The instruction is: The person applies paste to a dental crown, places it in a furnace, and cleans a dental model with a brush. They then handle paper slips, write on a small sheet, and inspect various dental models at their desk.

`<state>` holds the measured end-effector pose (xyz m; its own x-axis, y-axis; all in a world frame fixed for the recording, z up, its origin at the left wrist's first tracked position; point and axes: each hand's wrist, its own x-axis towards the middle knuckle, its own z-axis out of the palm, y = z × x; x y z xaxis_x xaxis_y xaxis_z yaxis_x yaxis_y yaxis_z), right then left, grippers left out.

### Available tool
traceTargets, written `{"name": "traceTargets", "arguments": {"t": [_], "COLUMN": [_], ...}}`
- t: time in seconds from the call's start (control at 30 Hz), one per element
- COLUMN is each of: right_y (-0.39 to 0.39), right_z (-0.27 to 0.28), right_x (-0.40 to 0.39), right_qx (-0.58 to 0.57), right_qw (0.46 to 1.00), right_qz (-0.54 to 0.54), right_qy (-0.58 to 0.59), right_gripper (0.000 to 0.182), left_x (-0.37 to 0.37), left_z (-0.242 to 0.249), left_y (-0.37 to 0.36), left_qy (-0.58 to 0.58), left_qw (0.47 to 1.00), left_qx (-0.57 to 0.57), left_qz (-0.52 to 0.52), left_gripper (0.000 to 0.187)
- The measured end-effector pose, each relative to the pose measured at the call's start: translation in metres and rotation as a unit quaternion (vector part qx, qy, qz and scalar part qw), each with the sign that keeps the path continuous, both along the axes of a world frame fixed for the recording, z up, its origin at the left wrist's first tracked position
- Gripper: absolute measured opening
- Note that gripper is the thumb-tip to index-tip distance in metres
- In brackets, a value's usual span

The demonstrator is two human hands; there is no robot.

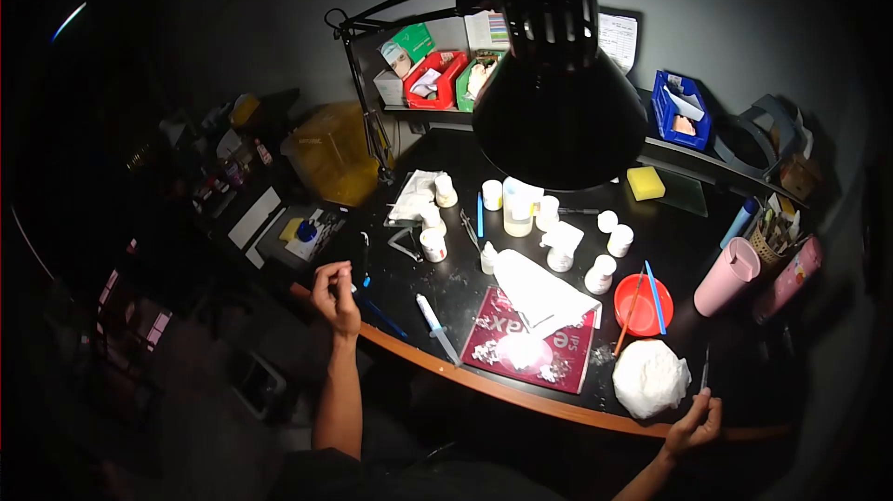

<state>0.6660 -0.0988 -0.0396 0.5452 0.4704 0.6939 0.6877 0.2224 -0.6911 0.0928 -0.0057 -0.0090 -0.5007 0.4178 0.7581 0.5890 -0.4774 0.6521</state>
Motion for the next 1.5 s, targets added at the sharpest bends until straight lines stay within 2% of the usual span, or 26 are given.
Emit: {"name": "traceTargets", "arguments": {"t": [0.1,0.17,0.23,0.5,0.63,0.67,0.7,0.77,0.83,0.87,0.9,1.0,1.2,1.23,1.27,1.3,1.43,1.5], "right_y": [-0.002,-0.001,-0.001,0.001,0.008,0.011,0.012,0.016,0.008,0.007,0.004,0.005,0.008,0.014,0.011,0.003,0.006,0.007], "right_z": [0.005,0.003,0.003,0.005,-0.018,-0.01,-0.026,-0.019,-0.007,0.002,0.007,0.007,0.01,-0.043,-0.042,-0.047,-0.046,-0.045], "right_x": [-0.002,0.002,-0.001,-0.005,0.014,0.004,0.022,0.019,0.008,0.001,-0.005,-0.009,-0.007,0.072,0.081,0.087,0.078,0.073], "right_qx": [-0.005,-0.009,-0.003,-0.004,-0.007,0.029,0.014,0.033,0.045,0.045,0.034,0.013,-0.004,0.034,-0.001,-0.036,-0.025,-0.018], "right_qw": [0.999,0.998,0.999,0.998,0.999,0.998,0.999,0.997,0.992,0.988,0.985,0.98,0.975,0.976,0.977,0.976,0.974,0.976], "right_qz": [0.037,0.048,0.04,0.003,-0.016,-0.034,-0.022,-0.065,-0.112,-0.144,-0.169,-0.197,-0.221,-0.214,-0.212,-0.213,-0.223,-0.218], "right_qy": [-0.009,-0.035,-0.033,-0.058,-0.03,-0.049,-0.027,-0.034,-0.039,-0.029,-0.03,0.02,0.002,-0.036,-0.03,-0.021,-0.006,-0.002], "right_gripper": [0.032,0.033,0.038,0.037,0.038,0.039,0.039,0.035,0.034,0.034,0.031,0.03,0.029,0.039,0.04,0.041,0.042,0.041], "left_x": [0.052,0.076,0.084,0.07,0.055,0.051,0.046,0.034,0.006,0.003,-0.008,-0.022,-0.027,-0.027,-0.027,-0.027,-0.028,-0.025], "left_z": [0.028,0.059,0.073,0.092,0.1,0.107,0.116,0.131,0.123,0.125,0.119,0.096,0.088,0.088,0.089,0.089,0.086,0.089], "left_y": [-0.001,-0.006,-0.004,0.034,0.06,0.068,0.076,0.101,0.126,0.131,0.136,0.142,0.134,0.133,0.133,0.132,0.136,0.137], "left_qy": [0.066,0.172,0.196,0.193,0.202,0.218,0.235,0.276,0.342,0.322,0.329,0.28,0.253,0.255,0.255,0.259,0.24,0.175], "left_qw": [0.998,0.985,0.979,0.976,0.968,0.963,0.956,0.937,0.923,0.927,0.926,0.944,0.954,0.953,0.954,0.955,0.962,0.978], "left_qx": [-0.004,0.008,0.027,0.066,0.072,0.066,0.061,0.111,0.121,0.151,0.159,0.148,0.129,0.125,0.119,0.105,0.109,0.057], "left_qz": [-0.021,-0.011,-0.042,-0.078,-0.132,-0.147,-0.163,-0.181,-0.128,-0.117,-0.1,-0.089,-0.095,-0.101,-0.1,-0.098,-0.073,-0.095], "left_gripper": [0.01,0.007,0.005,0.007,0.008,0.008,0.009,0.01,0.023,0.037,0.04,0.04,0.041,0.04,0.039,0.039,0.039,0.038]}}
